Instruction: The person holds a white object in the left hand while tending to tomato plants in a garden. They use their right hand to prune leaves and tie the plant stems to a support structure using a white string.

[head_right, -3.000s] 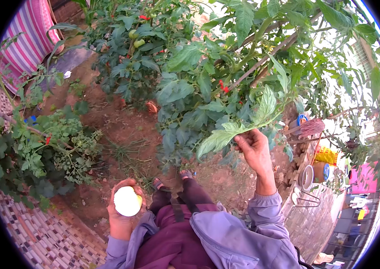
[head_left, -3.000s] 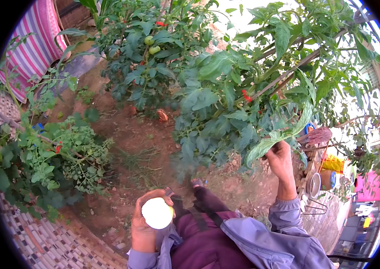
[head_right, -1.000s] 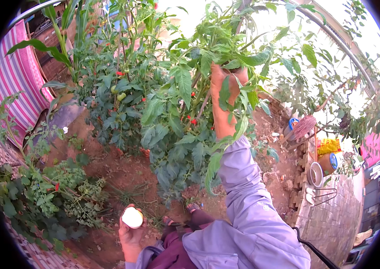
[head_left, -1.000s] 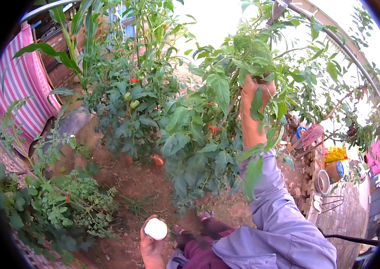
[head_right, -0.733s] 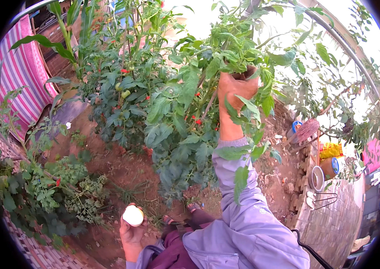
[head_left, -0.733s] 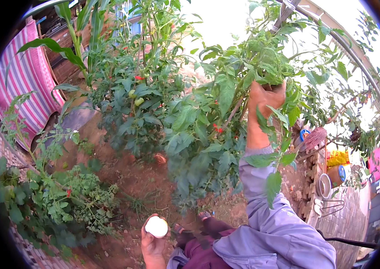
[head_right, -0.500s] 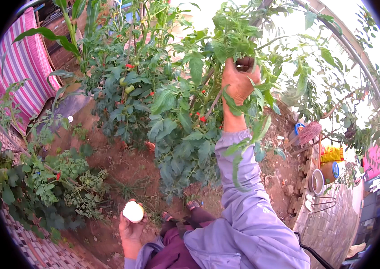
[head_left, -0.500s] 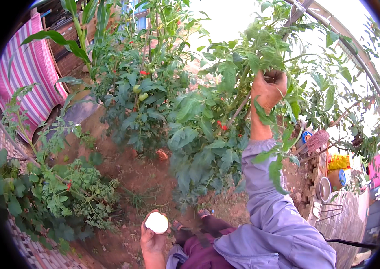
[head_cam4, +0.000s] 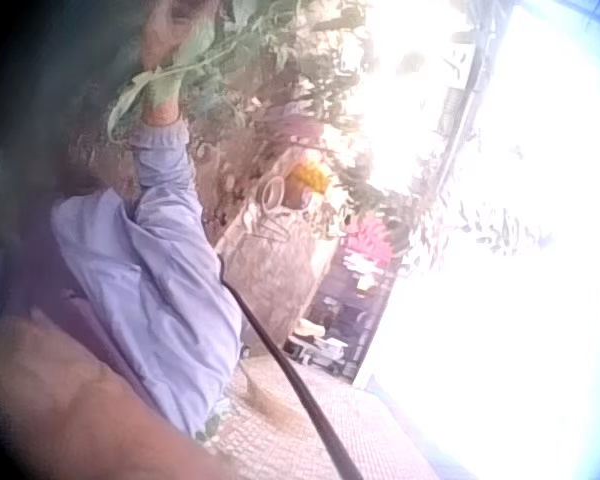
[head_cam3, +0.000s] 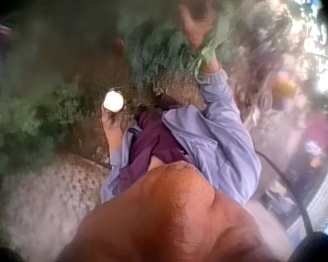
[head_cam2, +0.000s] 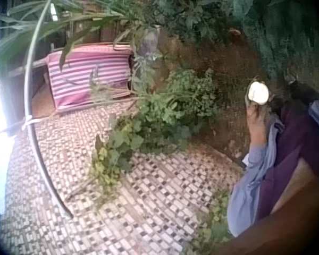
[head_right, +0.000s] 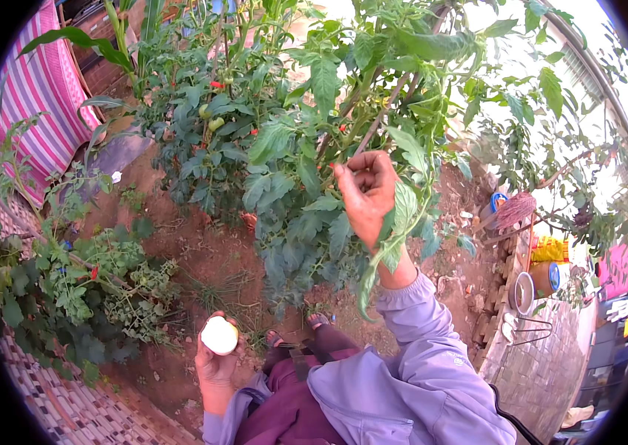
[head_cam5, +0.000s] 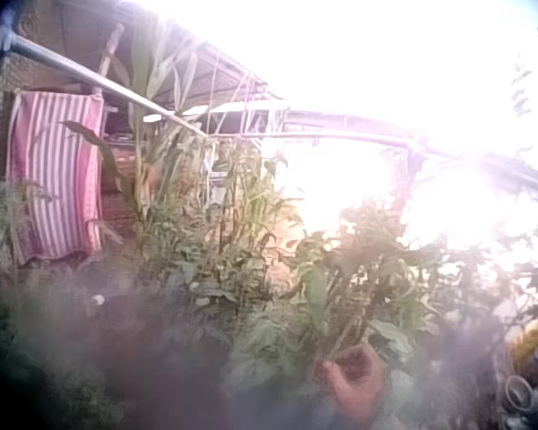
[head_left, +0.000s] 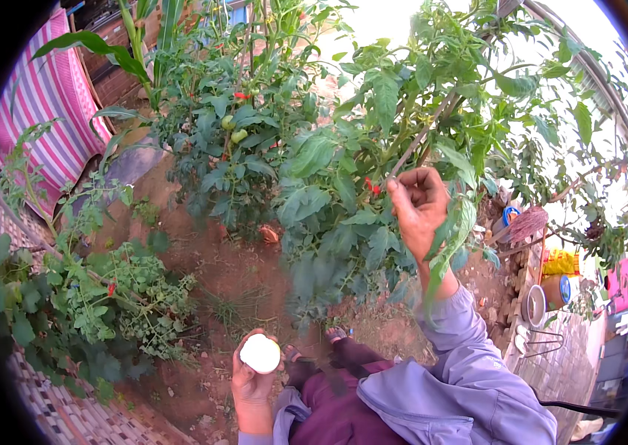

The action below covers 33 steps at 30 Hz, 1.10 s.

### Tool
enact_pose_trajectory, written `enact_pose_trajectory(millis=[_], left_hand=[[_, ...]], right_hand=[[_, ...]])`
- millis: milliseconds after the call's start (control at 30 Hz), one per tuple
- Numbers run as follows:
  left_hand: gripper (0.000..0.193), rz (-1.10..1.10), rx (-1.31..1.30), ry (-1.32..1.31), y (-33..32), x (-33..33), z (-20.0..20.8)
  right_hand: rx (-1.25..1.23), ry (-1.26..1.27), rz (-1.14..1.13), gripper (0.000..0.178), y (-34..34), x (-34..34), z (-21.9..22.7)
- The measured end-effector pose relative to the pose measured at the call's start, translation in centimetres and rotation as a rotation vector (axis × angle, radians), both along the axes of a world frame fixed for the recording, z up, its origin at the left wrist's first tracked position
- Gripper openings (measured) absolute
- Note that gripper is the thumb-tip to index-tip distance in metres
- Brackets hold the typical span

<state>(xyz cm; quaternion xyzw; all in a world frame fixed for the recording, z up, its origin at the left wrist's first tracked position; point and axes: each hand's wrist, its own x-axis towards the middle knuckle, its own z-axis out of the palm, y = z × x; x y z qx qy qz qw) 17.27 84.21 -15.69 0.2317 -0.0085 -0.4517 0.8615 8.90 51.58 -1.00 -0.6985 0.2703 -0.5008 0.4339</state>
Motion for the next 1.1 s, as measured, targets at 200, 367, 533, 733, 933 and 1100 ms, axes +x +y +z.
enact_pose_trajectory(millis=[200,367,533,733,933,1100], left_hand=[[0.084,-0.019,0.009,0.036,1.1,-0.5,0.0],[0.082,-0.058,-0.013,0.070,1.3,-1.3,1.0],[0.081,-0.118,0.005,0.030,1.1,-2.1,0.6],[0.084,-0.214,-0.005,0.041,1.5,-2.9,0.5],[0.086,-0.244,0.037,0.017,1.6,-4.1,1.0],[0.090,-0.225,0.055,-0.055,2.8,-6.7,2.3]], right_hand=[[0.317,0.451,0.129,0.015,5.9,-5.2,-6.9],[0.431,0.537,0.260,0.016,9.6,-9.0,-11.0],[0.357,0.713,0.353,0.016,13.1,-10.4,-11.4],[0.333,0.691,0.439,0.015,16.0,-11.2,-12.0],[0.387,0.817,0.443,0.014,16.9,-14.0,-13.7],[0.299,0.854,0.585,0.014,16.1,-14.6,-13.4]])
